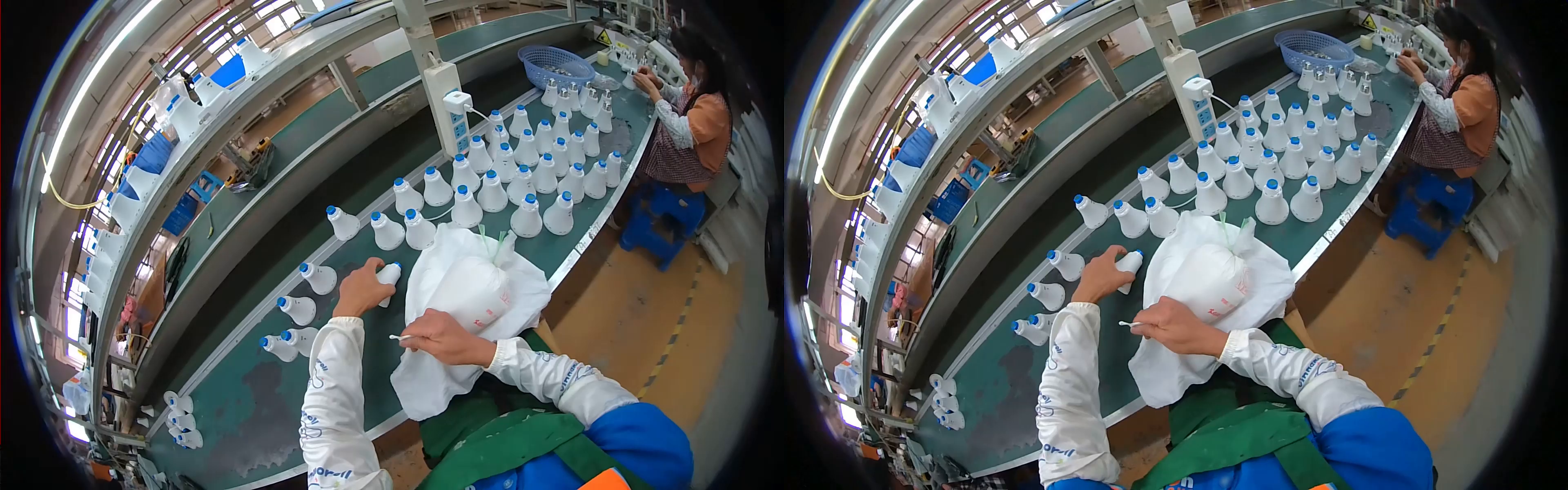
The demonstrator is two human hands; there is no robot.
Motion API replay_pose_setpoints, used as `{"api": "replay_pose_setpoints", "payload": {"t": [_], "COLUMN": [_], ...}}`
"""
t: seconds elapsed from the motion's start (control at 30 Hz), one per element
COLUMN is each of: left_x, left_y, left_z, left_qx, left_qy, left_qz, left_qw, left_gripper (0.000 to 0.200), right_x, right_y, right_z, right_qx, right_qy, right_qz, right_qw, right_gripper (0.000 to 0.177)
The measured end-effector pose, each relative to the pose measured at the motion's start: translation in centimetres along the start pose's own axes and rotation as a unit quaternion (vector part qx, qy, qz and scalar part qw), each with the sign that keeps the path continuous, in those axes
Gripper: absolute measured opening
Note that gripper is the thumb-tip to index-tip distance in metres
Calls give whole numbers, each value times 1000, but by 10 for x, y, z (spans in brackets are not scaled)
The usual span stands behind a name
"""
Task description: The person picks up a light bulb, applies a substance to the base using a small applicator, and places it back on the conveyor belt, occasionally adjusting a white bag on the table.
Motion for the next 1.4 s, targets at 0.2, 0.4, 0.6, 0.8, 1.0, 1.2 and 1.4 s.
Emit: {"api": "replay_pose_setpoints", "payload": {"t": [0.2,0.4,0.6,0.8,1.0,1.2,1.4], "left_x": [38,85,71,74,66,68,65], "left_y": [-41,-39,-30,-35,-29,-28,-27], "left_z": [62,109,114,115,118,118,118], "left_qx": [30,56,95,93,101,104,106], "left_qy": [125,123,225,264,275,280,290], "left_qz": [397,560,419,406,388,384,376], "left_qw": [909,818,875,870,874,873,874], "left_gripper": [62,53,43,42,42,41,42], "right_x": [5,11,12,22,22,22,21], "right_y": [1,3,-9,-7,-8,-7,-6], "right_z": [1,2,0,0,-6,-6,-8], "right_qx": [5,-5,-19,-28,-32,-26,-39], "right_qy": [30,91,84,74,87,72,72], "right_qz": [34,79,134,174,163,142,142], "right_qw": [999,993,987,982,982,987,986], "right_gripper": [15,13,13,14,24,23,13]}}
Point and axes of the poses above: each hand's wrist, its own z-axis away from the middle knuckle, its own x-axis out of the palm, y = z × x, the point moved 3 cm from there along -z, towards the middle knuckle, and after that the axes turned 6 degrees about -x, right-handed, at the moved point
